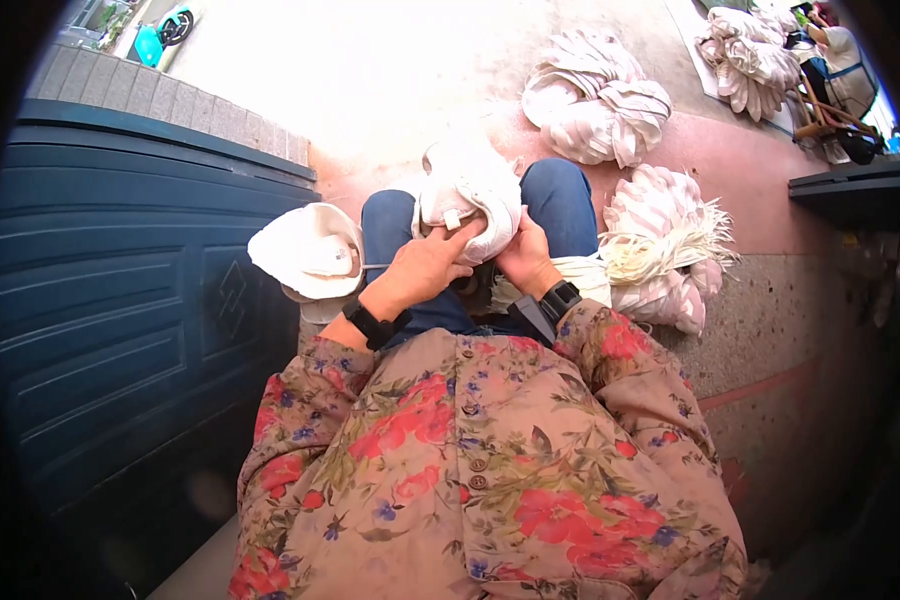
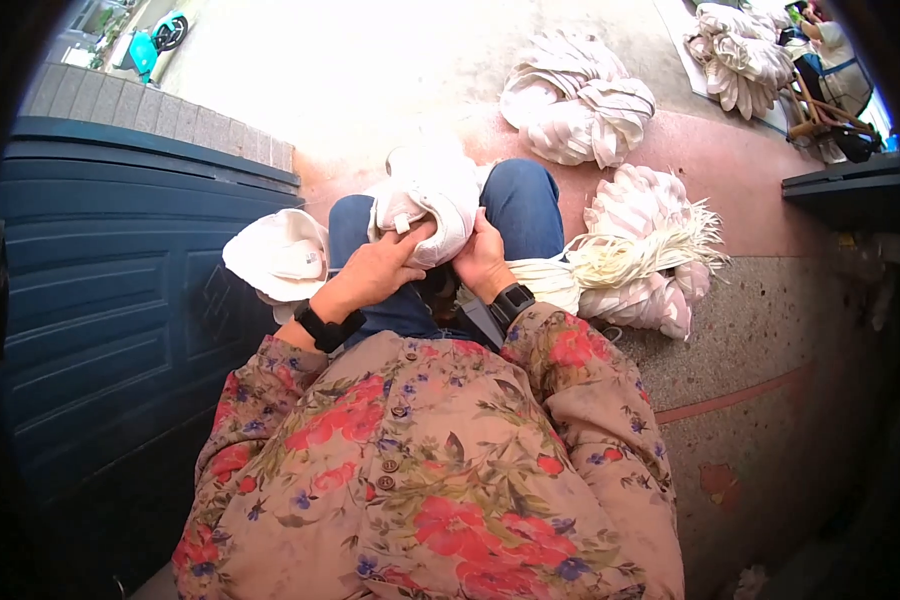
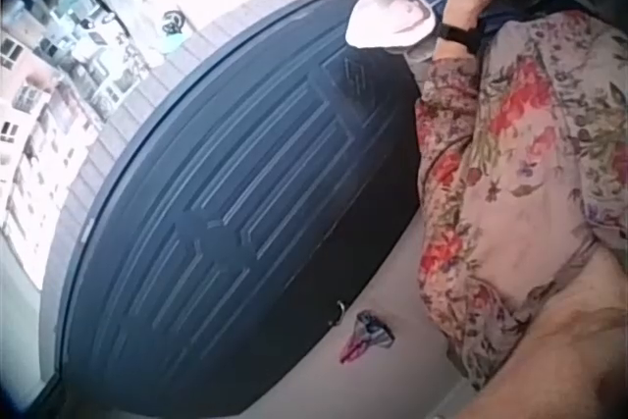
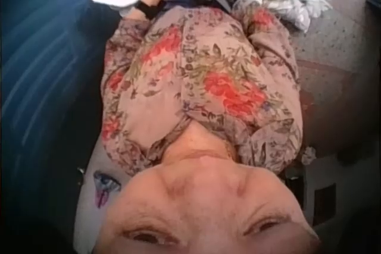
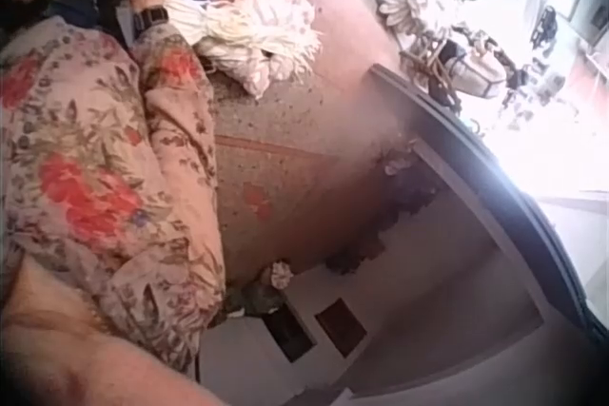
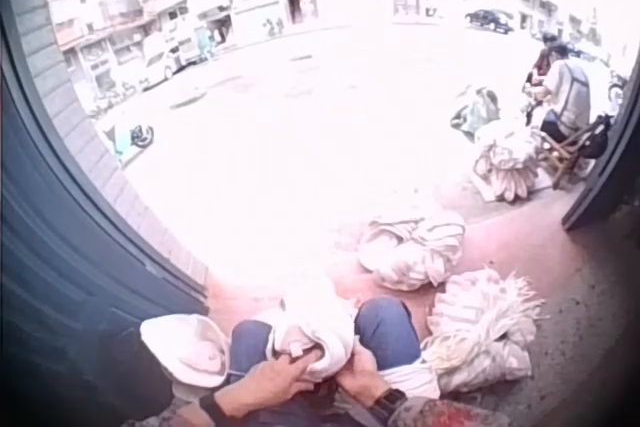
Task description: The person is lacing several pairs of white shoes.
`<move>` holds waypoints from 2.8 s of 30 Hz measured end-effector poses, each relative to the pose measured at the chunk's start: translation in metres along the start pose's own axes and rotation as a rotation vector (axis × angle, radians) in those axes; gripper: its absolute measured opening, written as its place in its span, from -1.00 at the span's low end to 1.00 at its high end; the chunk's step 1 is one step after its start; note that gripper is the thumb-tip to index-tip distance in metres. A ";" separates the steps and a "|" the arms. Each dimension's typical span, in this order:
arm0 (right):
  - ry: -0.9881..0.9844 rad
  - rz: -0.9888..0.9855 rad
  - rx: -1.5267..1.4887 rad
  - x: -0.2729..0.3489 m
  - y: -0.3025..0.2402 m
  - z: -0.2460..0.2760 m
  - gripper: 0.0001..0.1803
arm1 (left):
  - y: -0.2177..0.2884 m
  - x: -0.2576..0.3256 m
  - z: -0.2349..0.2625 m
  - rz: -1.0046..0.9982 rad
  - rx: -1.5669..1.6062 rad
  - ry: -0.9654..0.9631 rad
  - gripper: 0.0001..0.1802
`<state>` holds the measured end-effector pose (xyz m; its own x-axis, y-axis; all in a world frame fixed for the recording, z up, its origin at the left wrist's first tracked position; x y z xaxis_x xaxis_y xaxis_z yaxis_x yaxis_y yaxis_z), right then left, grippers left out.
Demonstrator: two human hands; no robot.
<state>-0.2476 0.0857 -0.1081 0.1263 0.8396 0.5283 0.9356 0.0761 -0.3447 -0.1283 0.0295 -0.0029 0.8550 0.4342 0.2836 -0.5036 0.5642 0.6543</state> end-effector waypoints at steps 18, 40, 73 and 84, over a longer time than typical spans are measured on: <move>0.267 0.461 2.134 0.039 -0.032 -0.027 -0.58 | -0.021 0.006 -0.058 -0.351 -0.436 0.206 -0.48; -0.525 1.209 2.542 0.030 -0.012 -0.060 -0.55 | -0.057 0.004 -0.013 0.153 0.075 0.417 -0.81; -0.266 0.842 2.366 0.077 -0.071 -0.012 -0.89 | 0.008 -0.035 -0.026 -0.181 0.234 0.188 -0.82; -0.414 1.167 2.615 0.076 -0.071 -0.031 -0.90 | 0.009 -0.043 -0.063 -0.104 0.210 0.038 -0.84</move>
<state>-0.2942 0.1276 -0.0191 -0.3133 0.9299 -0.1927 -0.9496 -0.3097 0.0494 -0.1771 0.0599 -0.0535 0.8937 0.4098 0.1826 -0.3725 0.4511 0.8110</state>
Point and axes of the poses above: each hand's wrist, its own x-axis away from the middle knuckle, its own z-axis out of the back of the hand, y = z × x, the point moved 3 cm from there along -x, towards the middle knuckle, and after that the axes turned 13 degrees about x, right-handed, at the moved point
